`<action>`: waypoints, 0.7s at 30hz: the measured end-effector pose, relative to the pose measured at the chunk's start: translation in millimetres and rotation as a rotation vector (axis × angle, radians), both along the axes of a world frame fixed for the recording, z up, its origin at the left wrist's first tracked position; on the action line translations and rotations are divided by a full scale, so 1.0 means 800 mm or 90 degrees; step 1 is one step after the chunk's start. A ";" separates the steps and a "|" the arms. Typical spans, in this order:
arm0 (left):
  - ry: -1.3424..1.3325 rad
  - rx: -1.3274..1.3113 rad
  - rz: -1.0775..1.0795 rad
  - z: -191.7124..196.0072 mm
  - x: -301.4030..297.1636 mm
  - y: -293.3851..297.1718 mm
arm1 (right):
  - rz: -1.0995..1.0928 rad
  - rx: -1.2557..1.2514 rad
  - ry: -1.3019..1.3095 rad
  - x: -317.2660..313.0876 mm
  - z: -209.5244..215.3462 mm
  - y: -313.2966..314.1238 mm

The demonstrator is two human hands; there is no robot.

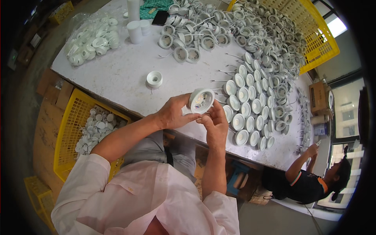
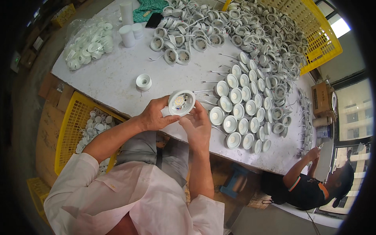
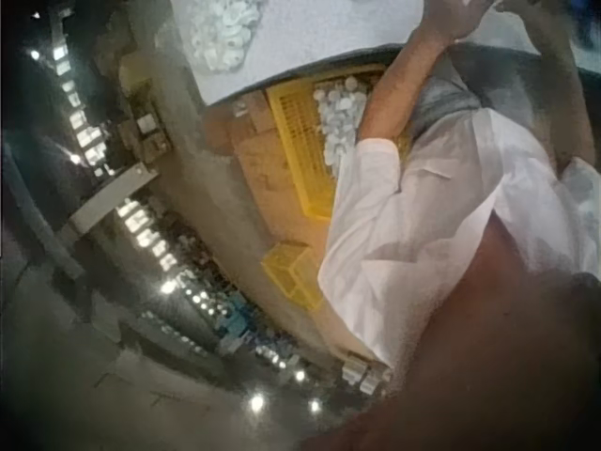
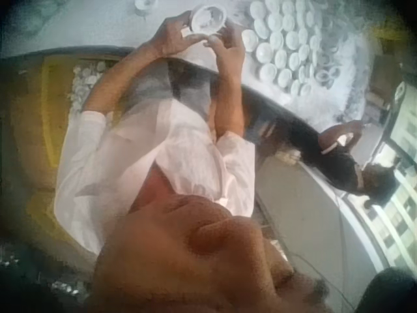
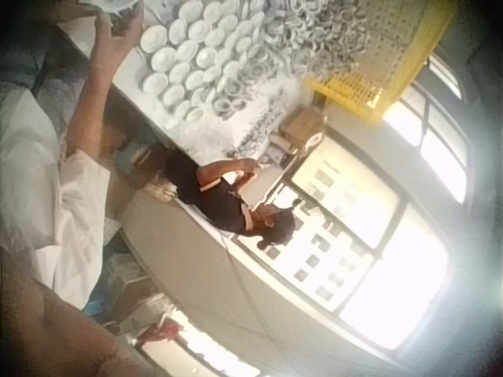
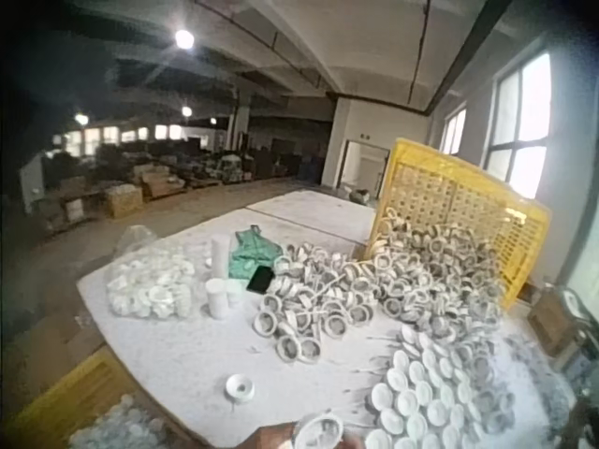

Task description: The person assembles LED lights by attaching plastic covers onto round LED lamp bases by hand and placing the assembled lights on the table.

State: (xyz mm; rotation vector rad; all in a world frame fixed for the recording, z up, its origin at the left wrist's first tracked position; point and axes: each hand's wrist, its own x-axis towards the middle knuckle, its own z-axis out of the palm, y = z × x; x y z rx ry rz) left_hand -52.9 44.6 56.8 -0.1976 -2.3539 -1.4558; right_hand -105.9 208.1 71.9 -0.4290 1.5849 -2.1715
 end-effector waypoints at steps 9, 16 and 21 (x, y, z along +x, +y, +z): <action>-0.150 0.336 0.026 -0.019 0.014 0.017 | -0.171 0.132 0.078 -0.007 -0.034 -0.019; -0.224 0.312 0.083 -0.026 0.018 0.021 | -0.270 0.275 0.293 -0.012 -0.062 -0.031; -0.211 0.389 0.097 -0.044 0.032 0.008 | -0.239 0.349 0.315 0.001 -0.056 -0.047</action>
